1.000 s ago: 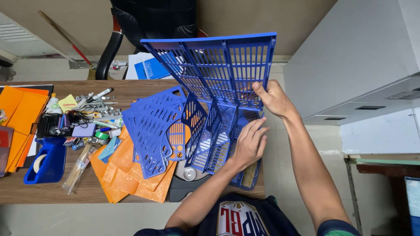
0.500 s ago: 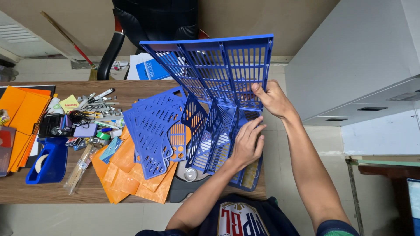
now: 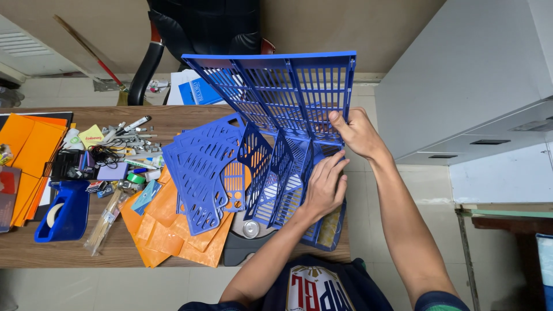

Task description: The person assembles a blue plastic document tray organizer on an office desk, fitting the perforated side panels and mesh shelves together by hand and pressing the parts to snap them in place. They then pick up small metal clips from the desk and work on attaching them to the assembled organizer.

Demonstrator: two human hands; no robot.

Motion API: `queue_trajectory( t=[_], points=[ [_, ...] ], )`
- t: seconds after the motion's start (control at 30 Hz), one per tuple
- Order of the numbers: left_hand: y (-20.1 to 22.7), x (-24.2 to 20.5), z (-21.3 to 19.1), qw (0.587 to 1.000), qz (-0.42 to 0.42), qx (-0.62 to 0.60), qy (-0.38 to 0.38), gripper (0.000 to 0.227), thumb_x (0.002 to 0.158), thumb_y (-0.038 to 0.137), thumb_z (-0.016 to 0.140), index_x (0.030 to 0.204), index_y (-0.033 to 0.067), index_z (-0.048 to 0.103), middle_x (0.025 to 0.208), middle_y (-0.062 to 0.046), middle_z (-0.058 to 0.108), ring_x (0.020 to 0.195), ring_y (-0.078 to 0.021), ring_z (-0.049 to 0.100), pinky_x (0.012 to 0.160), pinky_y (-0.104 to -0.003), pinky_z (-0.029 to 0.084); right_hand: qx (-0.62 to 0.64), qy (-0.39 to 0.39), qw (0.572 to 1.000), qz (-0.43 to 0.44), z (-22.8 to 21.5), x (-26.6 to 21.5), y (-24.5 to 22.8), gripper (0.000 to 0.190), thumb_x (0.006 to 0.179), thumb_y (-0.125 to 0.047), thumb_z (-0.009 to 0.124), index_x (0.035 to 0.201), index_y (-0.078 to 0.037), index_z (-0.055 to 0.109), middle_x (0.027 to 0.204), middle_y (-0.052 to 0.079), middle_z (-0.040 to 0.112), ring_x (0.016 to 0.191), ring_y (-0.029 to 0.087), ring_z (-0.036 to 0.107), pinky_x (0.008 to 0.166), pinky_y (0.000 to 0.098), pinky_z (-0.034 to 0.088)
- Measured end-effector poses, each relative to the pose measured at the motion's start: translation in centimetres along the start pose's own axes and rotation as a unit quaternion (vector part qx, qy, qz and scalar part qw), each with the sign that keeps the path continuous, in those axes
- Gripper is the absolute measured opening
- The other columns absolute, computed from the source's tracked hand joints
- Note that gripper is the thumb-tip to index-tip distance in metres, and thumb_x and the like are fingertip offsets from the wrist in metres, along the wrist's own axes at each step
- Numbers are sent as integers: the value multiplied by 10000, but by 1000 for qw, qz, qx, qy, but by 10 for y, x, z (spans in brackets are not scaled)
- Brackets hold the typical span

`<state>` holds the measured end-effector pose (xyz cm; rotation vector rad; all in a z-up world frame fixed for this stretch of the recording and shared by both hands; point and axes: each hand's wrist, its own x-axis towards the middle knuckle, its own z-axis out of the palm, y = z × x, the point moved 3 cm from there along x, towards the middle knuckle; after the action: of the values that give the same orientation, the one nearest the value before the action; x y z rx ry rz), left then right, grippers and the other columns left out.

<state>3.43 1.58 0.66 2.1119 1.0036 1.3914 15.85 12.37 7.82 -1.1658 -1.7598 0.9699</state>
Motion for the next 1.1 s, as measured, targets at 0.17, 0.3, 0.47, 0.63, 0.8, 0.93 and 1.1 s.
queue_trajectory(
  t=[0.17,0.3,0.47,0.63,0.8,0.93,1.1],
  points=[
    [0,-3,0,1000,3,6,7,411,905,14,651,1311,7,590,1443,-179,576,1251,-389,602,1094,-470,477,-30,15,999,22,4,-9,27,697,1036,-606,511,797,41,611,656,31,557,647,120,465,580,354,431],
    [-1,-6,0,1000,10,15,6,417,905,13,655,1317,12,592,1456,-165,569,1264,-389,592,1102,-477,475,16,35,999,-7,8,-22,42,669,1062,-597,499,880,35,623,722,25,581,690,109,478,609,345,444],
    [8,-5,-5,999,21,14,-20,447,881,29,676,1320,19,596,1474,-168,555,1291,-385,578,1115,-479,468,33,71,995,65,9,-48,108,661,1048,-613,501,855,12,597,730,21,537,684,117,482,600,340,425],
    [35,-6,-25,999,20,-7,-40,515,860,55,698,1362,3,595,1494,-205,534,1313,-405,563,1116,-474,477,93,119,988,16,10,-69,103,656,1056,-628,508,1094,8,664,990,3,666,928,104,580,826,311,491],
    [52,-13,-54,996,45,-29,65,347,945,61,673,1290,37,640,1414,-184,595,1289,-390,625,1125,-482,523,137,173,975,33,10,-85,117,712,1048,-631,500,1321,19,601,1279,70,655,1205,164,577,1071,344,438],
    [25,26,-106,987,22,8,159,318,971,116,625,1272,14,625,1398,-182,592,1303,-372,602,1143,-473,476,151,195,968,37,3,-92,117,751,1056,-638,497,1394,32,544,1351,91,620,1271,184,553,1126,354,416],
    [-43,87,-151,973,-136,-112,152,554,1111,280,489,1572,-14,401,1578,-182,506,1502,-292,472,1279,-420,337,186,196,963,22,2,-101,103,759,1050,-628,529,1433,27,504,1380,94,594,1290,194,544,1142,369,420]
  ],
)
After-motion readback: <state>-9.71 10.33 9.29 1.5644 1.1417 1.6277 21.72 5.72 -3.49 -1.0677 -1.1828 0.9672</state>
